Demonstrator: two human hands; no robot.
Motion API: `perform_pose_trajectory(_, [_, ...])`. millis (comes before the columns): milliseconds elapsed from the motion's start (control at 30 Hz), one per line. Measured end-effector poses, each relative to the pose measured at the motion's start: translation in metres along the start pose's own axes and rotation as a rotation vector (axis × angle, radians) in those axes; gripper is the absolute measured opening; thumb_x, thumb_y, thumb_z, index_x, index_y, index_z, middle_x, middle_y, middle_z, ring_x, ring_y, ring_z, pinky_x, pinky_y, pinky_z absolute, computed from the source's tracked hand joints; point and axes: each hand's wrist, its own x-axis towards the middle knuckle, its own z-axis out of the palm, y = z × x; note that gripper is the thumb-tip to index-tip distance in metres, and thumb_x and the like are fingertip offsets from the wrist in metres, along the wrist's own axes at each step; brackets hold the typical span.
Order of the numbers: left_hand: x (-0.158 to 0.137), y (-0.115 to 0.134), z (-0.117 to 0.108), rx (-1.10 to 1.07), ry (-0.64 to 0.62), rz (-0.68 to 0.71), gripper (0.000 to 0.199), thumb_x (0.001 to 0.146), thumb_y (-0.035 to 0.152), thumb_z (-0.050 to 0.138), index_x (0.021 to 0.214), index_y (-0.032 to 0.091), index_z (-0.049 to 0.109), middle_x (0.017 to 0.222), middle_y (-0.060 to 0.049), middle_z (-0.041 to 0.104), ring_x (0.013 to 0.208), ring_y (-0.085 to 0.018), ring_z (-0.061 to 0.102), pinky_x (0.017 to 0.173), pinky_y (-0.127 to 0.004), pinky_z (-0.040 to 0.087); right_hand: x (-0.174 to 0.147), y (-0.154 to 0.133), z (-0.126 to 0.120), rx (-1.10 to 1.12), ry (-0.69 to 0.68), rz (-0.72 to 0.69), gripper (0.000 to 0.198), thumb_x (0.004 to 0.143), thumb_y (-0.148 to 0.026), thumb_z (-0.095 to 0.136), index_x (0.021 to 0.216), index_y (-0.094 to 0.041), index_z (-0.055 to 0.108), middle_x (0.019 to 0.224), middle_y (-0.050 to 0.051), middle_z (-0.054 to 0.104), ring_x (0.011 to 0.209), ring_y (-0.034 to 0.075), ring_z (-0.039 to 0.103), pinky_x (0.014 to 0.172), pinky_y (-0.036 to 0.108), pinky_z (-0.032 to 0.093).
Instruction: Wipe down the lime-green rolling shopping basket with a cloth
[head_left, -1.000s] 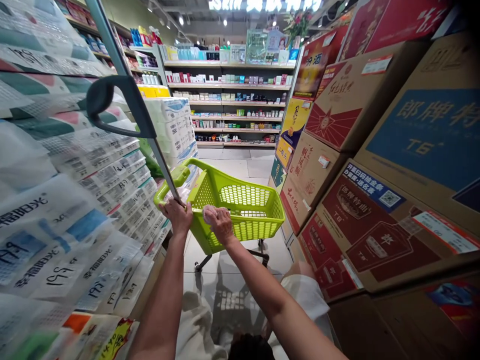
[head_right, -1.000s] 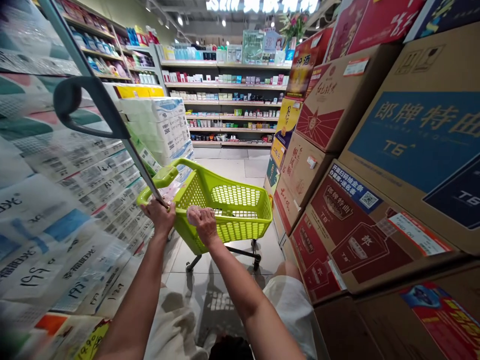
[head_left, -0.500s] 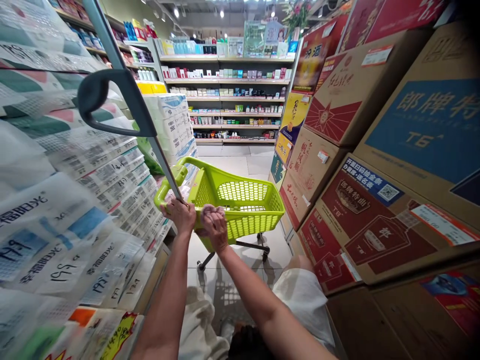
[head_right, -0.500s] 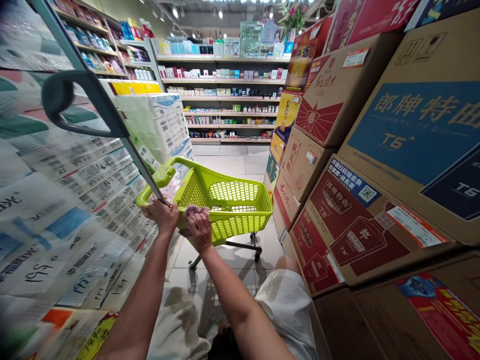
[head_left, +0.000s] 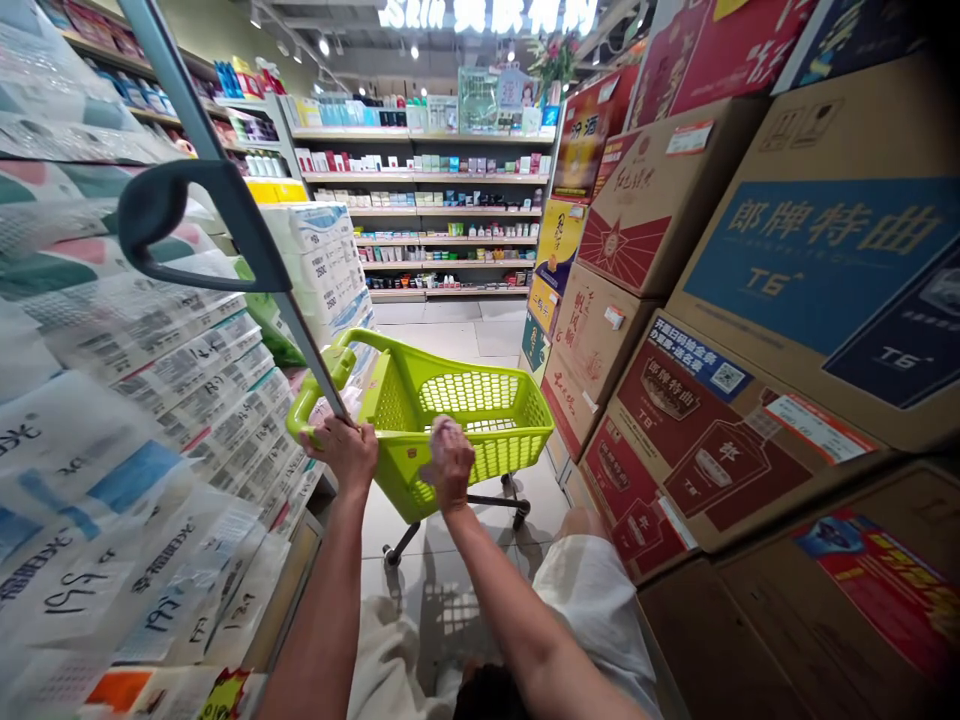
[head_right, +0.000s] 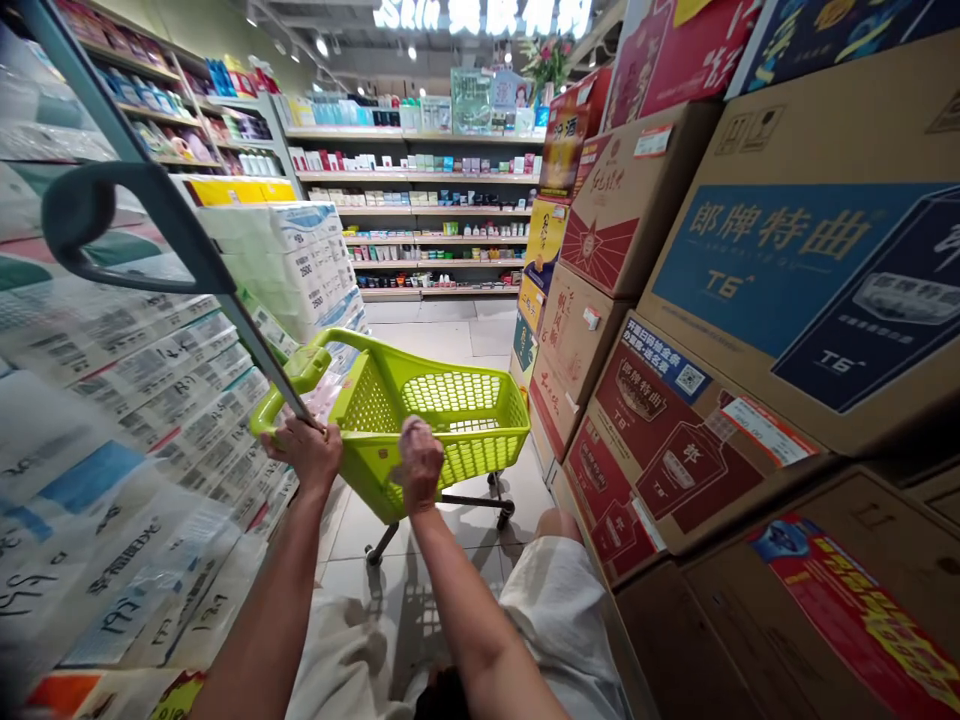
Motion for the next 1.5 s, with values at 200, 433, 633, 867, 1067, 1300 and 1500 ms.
perform_pose_trajectory(200, [-0.006, 0.012, 0.0, -0.004, 0.016, -0.024, 0.042, 0.081, 0.029, 0.05, 0.117, 0.008, 0.05, 0.118, -0.026, 0.056, 0.133, -0.044, 0.041, 0.117, -0.071, 0.015, 0.001, 0.036, -0.012, 0.01, 0.105, 0.246, 0.052, 0.095, -0.01, 0.035, 0.142, -0.016, 0.055, 0.134, 0.019, 0.062, 0.124, 0.027, 0.054, 0.105, 0.048, 0.044])
perform_pose_trajectory(433, [-0.007, 0.016, 0.002, 0.011, 0.004, -0.001, 0.042, 0.083, 0.031, 0.049, 0.118, 0.007, 0.049, 0.12, -0.028, 0.055, 0.132, -0.047, 0.041, 0.115, -0.076, 0.013, 0.004, 0.102, -0.039, -0.067, 0.233, 0.288, 0.049, 0.092, -0.007, 0.037, 0.137, -0.013, 0.059, 0.131, 0.02, 0.059, 0.123, 0.028, 0.053, 0.104, 0.046, 0.045])
perform_pose_trajectory(633, [-0.008, 0.018, 0.006, -0.008, 0.05, -0.005, 0.048, 0.081, 0.03, 0.05, 0.121, 0.005, 0.049, 0.123, -0.03, 0.054, 0.133, -0.048, 0.04, 0.117, -0.075, 0.011, 0.013, 0.119, -0.033, -0.169, 0.336, 0.397, 0.057, 0.083, -0.002, 0.039, 0.137, -0.011, 0.057, 0.13, 0.022, 0.052, 0.125, 0.031, 0.052, 0.104, 0.05, 0.045])
perform_pose_trajectory(867, [-0.01, 0.015, 0.002, 0.058, 0.006, 0.029, 0.057, 0.083, 0.038, 0.047, 0.126, 0.0, 0.047, 0.125, -0.033, 0.054, 0.133, -0.049, 0.04, 0.112, -0.077, 0.017, 0.007, 0.164, -0.034, -0.173, 0.558, 0.62, 0.054, 0.088, -0.008, 0.03, 0.137, -0.009, 0.052, 0.114, 0.023, 0.057, 0.099, 0.029, 0.062, 0.088, 0.045, 0.051])
perform_pose_trajectory(1067, [-0.008, 0.023, 0.0, 0.038, 0.051, -0.007, 0.048, 0.081, 0.036, 0.049, 0.118, 0.006, 0.052, 0.118, -0.03, 0.056, 0.132, -0.05, 0.04, 0.111, -0.078, 0.02, 0.024, 0.188, -0.022, -0.063, 0.453, 0.628, 0.046, 0.087, -0.016, 0.043, 0.13, -0.017, 0.057, 0.104, 0.017, 0.06, 0.07, 0.027, 0.061, 0.074, 0.043, 0.051])
perform_pose_trajectory(1300, [-0.017, 0.036, 0.001, 0.075, 0.024, -0.035, 0.047, 0.085, 0.04, 0.045, 0.116, 0.007, 0.05, 0.116, -0.03, 0.055, 0.13, -0.051, 0.039, 0.104, -0.079, 0.026, -0.001, 0.183, 0.004, -0.168, 0.609, 0.72, 0.057, 0.086, -0.012, 0.036, 0.142, -0.014, 0.046, 0.111, 0.019, 0.054, 0.089, 0.029, 0.062, 0.082, 0.042, 0.048])
perform_pose_trajectory(1500, [-0.032, 0.041, 0.009, 0.074, 0.049, -0.015, 0.043, 0.084, 0.041, 0.047, 0.11, 0.007, 0.05, 0.103, -0.026, 0.058, 0.122, -0.048, 0.045, 0.096, -0.067, 0.038, 0.019, 0.19, 0.001, -0.16, 0.599, 0.84, 0.051, 0.085, -0.014, 0.041, 0.133, -0.007, 0.058, 0.118, 0.022, 0.052, 0.106, 0.028, 0.062, 0.093, 0.037, 0.048])
